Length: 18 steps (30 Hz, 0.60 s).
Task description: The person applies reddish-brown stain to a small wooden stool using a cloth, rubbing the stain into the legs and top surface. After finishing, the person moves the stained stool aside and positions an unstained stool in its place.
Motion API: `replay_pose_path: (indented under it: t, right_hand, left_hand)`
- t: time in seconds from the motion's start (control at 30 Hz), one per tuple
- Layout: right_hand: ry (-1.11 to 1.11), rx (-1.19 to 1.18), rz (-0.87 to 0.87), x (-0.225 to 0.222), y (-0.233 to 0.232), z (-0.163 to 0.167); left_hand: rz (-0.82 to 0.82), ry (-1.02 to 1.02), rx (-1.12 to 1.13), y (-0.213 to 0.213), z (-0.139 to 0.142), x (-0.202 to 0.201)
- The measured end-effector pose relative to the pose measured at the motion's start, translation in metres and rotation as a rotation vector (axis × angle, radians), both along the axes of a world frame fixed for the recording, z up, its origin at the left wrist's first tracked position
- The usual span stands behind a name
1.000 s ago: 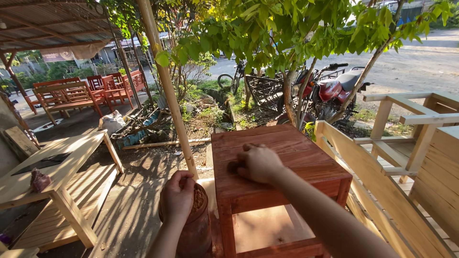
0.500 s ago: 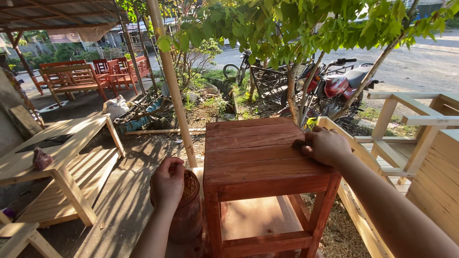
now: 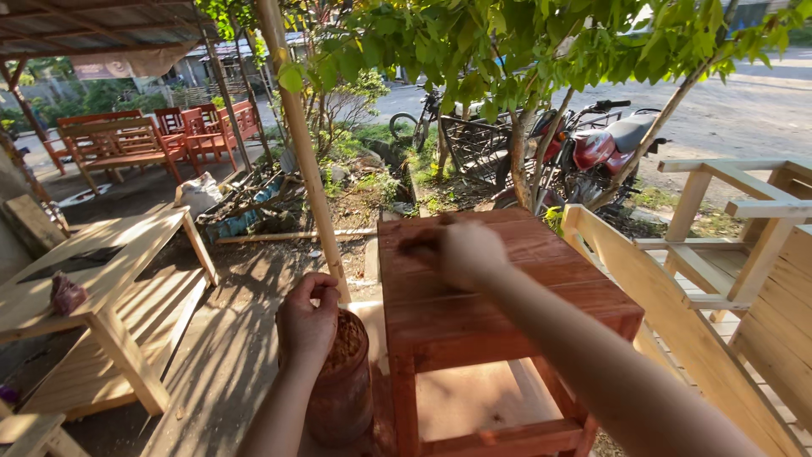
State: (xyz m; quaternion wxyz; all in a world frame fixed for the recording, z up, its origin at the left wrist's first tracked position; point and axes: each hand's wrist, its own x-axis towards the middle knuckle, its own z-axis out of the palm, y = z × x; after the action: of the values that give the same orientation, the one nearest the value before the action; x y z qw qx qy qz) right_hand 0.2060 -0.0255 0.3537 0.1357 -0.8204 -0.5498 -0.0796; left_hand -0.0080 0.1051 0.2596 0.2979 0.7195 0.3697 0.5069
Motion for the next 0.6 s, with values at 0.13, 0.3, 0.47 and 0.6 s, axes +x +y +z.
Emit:
replay_pose_path:
  t: [0.13,0.3,0.47,0.6]
  right_hand:
    - [-0.068,0.136,0.217,-0.051,0.042,-0.012]
    - [-0.089,0.074,0.206,-0.036,0.051,-0.041]
    - [-0.206,-0.019,0.013,0.035,0.02,-0.047]
    - [-0.208,-0.136,-0.215,0.092,-0.023,-0.042]
  left_hand:
    - [-0.065,-0.01,0.006,0.028,-0.001,0.005]
    - [-0.102,-0.029,0.151,0.057,-0.006,0.022]
    - [-0.145,0.004,-0.015,0.06,-0.011,0.042]
    - [-0.147,0.036,0.0,0.059,-0.007,0.053]
